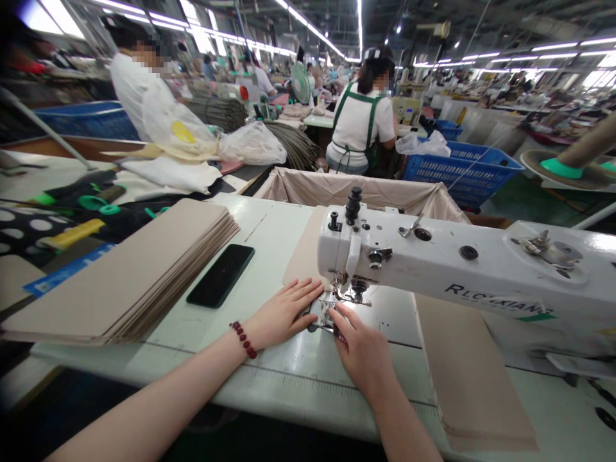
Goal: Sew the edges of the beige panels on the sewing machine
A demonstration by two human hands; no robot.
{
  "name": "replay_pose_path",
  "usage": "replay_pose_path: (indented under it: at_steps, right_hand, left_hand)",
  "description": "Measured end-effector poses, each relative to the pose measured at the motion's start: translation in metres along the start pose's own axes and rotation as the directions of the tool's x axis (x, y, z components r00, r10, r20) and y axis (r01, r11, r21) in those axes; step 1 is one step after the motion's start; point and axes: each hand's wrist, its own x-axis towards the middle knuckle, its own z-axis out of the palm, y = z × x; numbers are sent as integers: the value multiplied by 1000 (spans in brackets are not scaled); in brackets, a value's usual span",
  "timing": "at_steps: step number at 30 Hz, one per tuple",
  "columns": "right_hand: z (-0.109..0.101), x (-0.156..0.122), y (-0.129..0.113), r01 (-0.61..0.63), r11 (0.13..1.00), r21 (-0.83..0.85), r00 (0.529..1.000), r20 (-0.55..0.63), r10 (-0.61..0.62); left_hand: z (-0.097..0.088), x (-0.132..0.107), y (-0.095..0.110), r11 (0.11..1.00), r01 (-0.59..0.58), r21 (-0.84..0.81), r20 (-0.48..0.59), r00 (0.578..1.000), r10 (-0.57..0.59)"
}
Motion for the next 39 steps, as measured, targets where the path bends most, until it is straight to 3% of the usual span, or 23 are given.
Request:
replay_pose_path:
  at_steps: [15, 39]
  right_hand:
    - [0, 0, -2, -24, 1000, -19, 1000, 10, 24]
    - [-1, -4, -5, -45, 999, 14, 999, 8, 45]
  left_hand:
    - [1, 0, 1, 999, 1, 47, 6, 1000, -2]
    - [10, 1, -1, 993, 23, 119, -75, 997, -14]
